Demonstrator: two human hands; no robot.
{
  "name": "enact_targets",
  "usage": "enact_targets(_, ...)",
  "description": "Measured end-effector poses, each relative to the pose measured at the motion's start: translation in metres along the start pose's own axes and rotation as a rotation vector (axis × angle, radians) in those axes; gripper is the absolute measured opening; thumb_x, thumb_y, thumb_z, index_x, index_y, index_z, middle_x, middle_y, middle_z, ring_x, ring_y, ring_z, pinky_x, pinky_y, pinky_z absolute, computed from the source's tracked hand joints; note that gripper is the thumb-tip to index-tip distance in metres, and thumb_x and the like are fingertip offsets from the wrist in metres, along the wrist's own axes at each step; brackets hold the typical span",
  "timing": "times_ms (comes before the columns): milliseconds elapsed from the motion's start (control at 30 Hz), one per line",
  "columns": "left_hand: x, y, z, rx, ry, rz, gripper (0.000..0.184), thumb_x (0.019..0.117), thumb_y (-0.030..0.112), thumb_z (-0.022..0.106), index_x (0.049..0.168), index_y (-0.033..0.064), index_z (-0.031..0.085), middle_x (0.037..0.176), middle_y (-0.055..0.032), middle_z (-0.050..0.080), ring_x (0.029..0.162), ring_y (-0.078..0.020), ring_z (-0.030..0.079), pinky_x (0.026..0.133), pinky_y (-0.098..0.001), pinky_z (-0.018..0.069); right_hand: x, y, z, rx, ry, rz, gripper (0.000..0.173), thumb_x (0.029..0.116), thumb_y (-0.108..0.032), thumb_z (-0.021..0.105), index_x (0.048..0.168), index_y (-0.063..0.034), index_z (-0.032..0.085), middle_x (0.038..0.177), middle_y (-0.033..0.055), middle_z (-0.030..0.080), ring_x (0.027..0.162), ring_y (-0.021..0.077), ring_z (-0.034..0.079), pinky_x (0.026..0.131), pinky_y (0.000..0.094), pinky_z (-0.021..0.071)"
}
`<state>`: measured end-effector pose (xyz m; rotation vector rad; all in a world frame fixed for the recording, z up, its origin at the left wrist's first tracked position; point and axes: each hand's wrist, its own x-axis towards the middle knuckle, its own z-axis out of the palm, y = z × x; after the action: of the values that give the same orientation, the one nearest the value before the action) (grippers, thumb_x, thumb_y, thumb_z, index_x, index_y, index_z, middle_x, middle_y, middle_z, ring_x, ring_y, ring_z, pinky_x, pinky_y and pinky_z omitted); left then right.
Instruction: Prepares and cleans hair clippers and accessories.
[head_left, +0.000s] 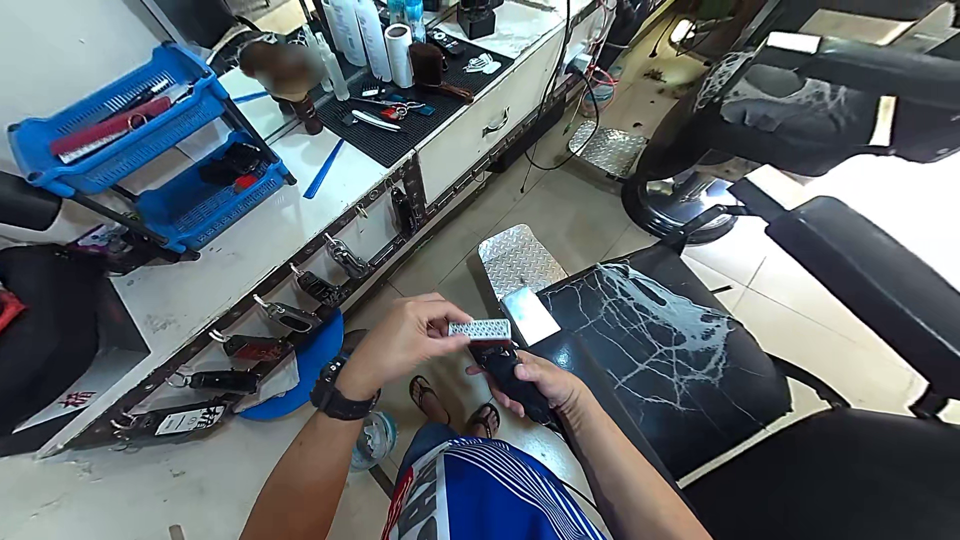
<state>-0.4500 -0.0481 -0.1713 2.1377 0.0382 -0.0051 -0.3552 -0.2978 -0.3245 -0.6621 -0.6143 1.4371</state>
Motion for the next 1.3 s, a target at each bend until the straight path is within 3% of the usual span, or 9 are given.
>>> enact_targets(133, -0.001, -0.011, 0.0, 0.164, 0.286, -0.071, 0.02, 0.0887, 0.019, 0.08, 0.107, 0.013, 0.075, 0.1, 0.0001, 0.07, 0.078, -0.0078, 0.068, 0.069, -0.0279, 0.0622, -0.001, -0.001, 0.002, 0.028, 0.01, -0.01, 0.071, 0.0905, -0.062, 0.066, 0.135, -0.0071, 0.062, 0.08, 0.0041, 0.07, 0.059, 0.01, 0.065, 0.054, 0.0245, 0.0563)
enact_targets(267, -0.013, -0.003, 0.009, -0.137, 0.141, -0.018, 0.021, 0.0883, 0.017, 0.079, 0.107, 0.0081, 0.076, 0.099, -0.0018, 0.071, 0.083, -0.0109, 0.07, 0.071, -0.0269, 0.0622, 0.0, -0.002, 0.005, 0.066, 0.026, -0.027, 0.07, 0.0911, -0.062, 0.065, 0.135, -0.0077, 0.062, 0.08, 0.0041, 0.07, 0.059, 0.0094, 0.064, 0.053, 0.0235, 0.0557)
enact_targets(400, -0.005, -0.028, 0.007, 0.168, 0.353, -0.14, 0.02, 0.0889, 0.024, 0.079, 0.106, 0.0129, 0.076, 0.096, -0.0002, 0.07, 0.079, -0.0086, 0.068, 0.071, -0.0296, 0.061, 0.005, -0.004, 0.006, 0.025, 0.057, 0.006, 0.07, 0.0905, -0.062, 0.066, 0.135, -0.008, 0.061, 0.083, 0.0046, 0.069, 0.062, 0.0101, 0.065, 0.056, 0.0245, 0.0564)
enact_targets(567, -0.017, -0.058, -0.02, -0.106, 0.562, -0.213, 0.021, 0.0937, 0.017, 0.074, 0.113, 0.0089, 0.073, 0.101, -0.0026, 0.074, 0.087, -0.0142, 0.072, 0.078, -0.0318, 0.0619, 0.019, -0.019, 0.017, -0.267, 0.44, 0.051, 0.057, 0.0985, -0.056, 0.046, 0.133, -0.0106, 0.052, 0.095, 0.0043, 0.067, 0.071, 0.0127, 0.064, 0.062, 0.0268, 0.0552)
enact_targets(700, -0.031, -0.077, -0.034, -0.216, 0.619, -0.198, 0.022, 0.093, 0.012, 0.07, 0.113, 0.0013, 0.071, 0.1, -0.0074, 0.074, 0.086, -0.0168, 0.072, 0.076, -0.0315, 0.062, 0.034, -0.034, 0.029, -0.38, 0.66, 0.011, 0.051, 0.1011, -0.044, 0.057, 0.138, -0.0114, 0.044, 0.102, 0.0101, 0.065, 0.073, 0.021, 0.069, 0.064, 0.0371, 0.0627)
enact_targets(800, -0.041, -0.087, -0.05, -0.261, 0.655, -0.175, 0.024, 0.0928, 0.012, 0.069, 0.114, 0.0003, 0.069, 0.099, -0.007, 0.073, 0.085, -0.0158, 0.071, 0.073, -0.0297, 0.0617, 0.048, -0.046, 0.033, -0.459, 0.78, 0.004, 0.053, 0.0955, -0.034, 0.067, 0.138, -0.0126, 0.045, 0.101, 0.0099, 0.066, 0.066, 0.0192, 0.067, 0.059, 0.0357, 0.0613)
enact_targets(1033, -0.054, -0.098, -0.11, -0.251, 0.765, -0.12, 0.024, 0.0932, 0.012, 0.066, 0.115, 0.0001, 0.067, 0.098, -0.0038, 0.073, 0.082, -0.0115, 0.071, 0.071, -0.0259, 0.0614, 0.085, -0.066, 0.025, -0.936, 0.952, 0.111, 0.062, 0.0925, -0.054, 0.062, 0.138, -0.0119, 0.057, 0.112, 0.0079, 0.07, 0.099, 0.0174, 0.068, 0.089, 0.0425, 0.0558)
enact_targets(1167, -0.059, -0.117, -0.152, -0.212, 0.849, -0.108, 0.026, 0.0936, 0.012, 0.065, 0.116, -0.0007, 0.066, 0.098, -0.0031, 0.073, 0.081, -0.0107, 0.071, 0.07, -0.0253, 0.0615, 0.113, -0.074, 0.019, -0.934, 0.966, 0.124, 0.054, 0.0962, -0.055, 0.057, 0.128, -0.0106, 0.062, 0.101, 0.0068, 0.068, 0.086, 0.0162, 0.067, 0.079, 0.0399, 0.0561)
enact_targets(1300, -0.063, -0.141, -0.185, -0.165, 0.901, -0.138, 0.024, 0.0956, 0.011, 0.063, 0.116, -0.001, 0.065, 0.097, -0.0027, 0.072, 0.084, -0.0093, 0.071, 0.075, -0.0247, 0.0609, 0.148, -0.076, 0.015, -0.583, 0.994, -0.044, 0.058, 0.0889, -0.044, 0.071, 0.129, -0.0055, 0.054, 0.096, 0.0079, 0.068, 0.075, 0.0161, 0.069, 0.069, 0.034, 0.0608)
